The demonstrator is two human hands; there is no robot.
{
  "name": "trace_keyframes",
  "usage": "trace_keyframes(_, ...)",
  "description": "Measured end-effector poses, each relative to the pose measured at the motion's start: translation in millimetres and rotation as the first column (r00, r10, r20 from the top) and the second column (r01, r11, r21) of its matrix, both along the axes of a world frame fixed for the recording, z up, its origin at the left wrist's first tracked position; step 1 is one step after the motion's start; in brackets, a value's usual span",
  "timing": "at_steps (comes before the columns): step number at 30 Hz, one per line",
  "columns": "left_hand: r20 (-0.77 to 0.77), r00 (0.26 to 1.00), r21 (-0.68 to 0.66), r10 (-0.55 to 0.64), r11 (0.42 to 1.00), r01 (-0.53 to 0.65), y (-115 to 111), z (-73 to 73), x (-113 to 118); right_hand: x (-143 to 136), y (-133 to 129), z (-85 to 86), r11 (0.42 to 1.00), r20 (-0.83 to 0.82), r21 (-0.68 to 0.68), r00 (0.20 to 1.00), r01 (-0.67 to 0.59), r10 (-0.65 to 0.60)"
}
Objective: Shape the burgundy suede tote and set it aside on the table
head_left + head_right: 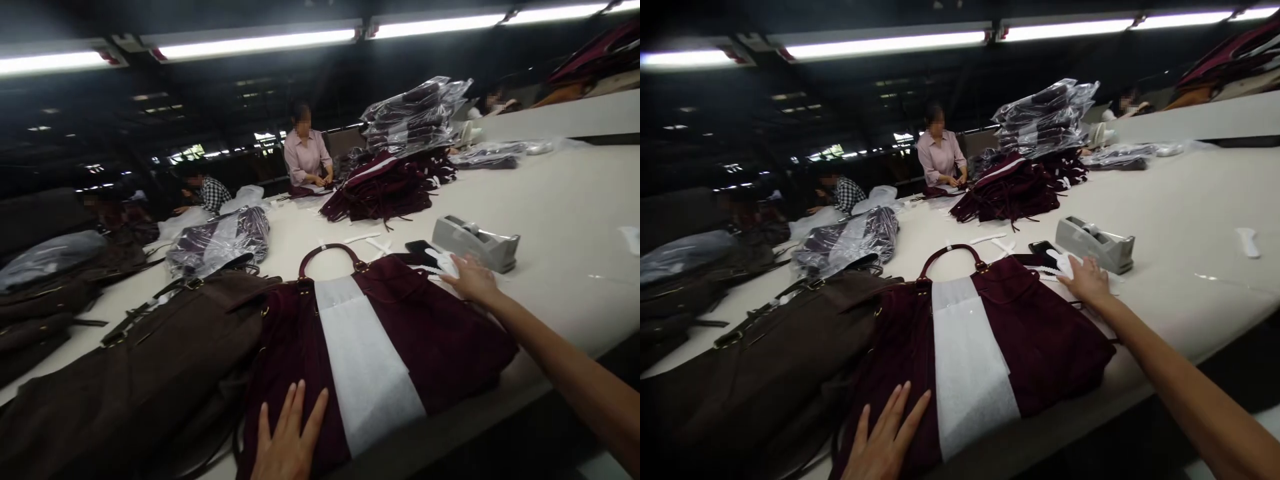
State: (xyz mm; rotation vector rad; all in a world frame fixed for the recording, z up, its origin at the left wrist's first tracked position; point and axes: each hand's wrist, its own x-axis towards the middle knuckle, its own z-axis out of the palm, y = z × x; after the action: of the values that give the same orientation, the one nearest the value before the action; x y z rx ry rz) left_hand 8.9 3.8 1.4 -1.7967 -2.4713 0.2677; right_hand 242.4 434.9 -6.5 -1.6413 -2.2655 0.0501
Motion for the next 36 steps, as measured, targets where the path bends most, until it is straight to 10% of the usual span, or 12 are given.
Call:
trace_keyframes(4,-0.036,0.999,0.026,-0.018,0.999,0.019,-4,-1.4,3,-12,-60,47.2,0.886,-0.208,0.303,0.883,-0.351,0.421)
trace_keyframes(10,-0.058,0.998,0.092,-0.034,0.995,0.039,-7,-11.1,2,-56,-173,94.3,0.551,-0.206,-0.077,0.554,-0.831,0.807)
trace_keyframes(15,-0.038,0.998,0.151,-0.041,0.987,0.046,-9,-15.2,2,-103,-195,74.0,0.443,-0.118,-0.259,0.483,-0.858,0.867)
trace_keyframes(20,0.079,0.996,0.21,-0.028,0.978,0.011,-10,-11.7,6,-148,-186,37.9,0.475,-0.018,-0.294,0.502,-0.829,0.865)
trace_keyframes(28,0.092,0.994,0.325,-0.065,0.945,0.032,-14,-16.6,11,-137,-206,18.0,0.444,0.044,-0.314,0.454,-0.839,0.89)
trace_keyframes(33,0.145,0.959,0.596,-0.243,0.795,0.112,-32,-8.3,10,-146,-208,46.8,0.327,-0.028,-0.238,0.343,-0.915,0.939)
trace_keyframes(36,0.24,0.971,0.79,-0.017,0.584,-0.185,-41,0.4,3,-187,-207,70.0,0.206,0.06,0.008,0.206,-0.979,0.977)
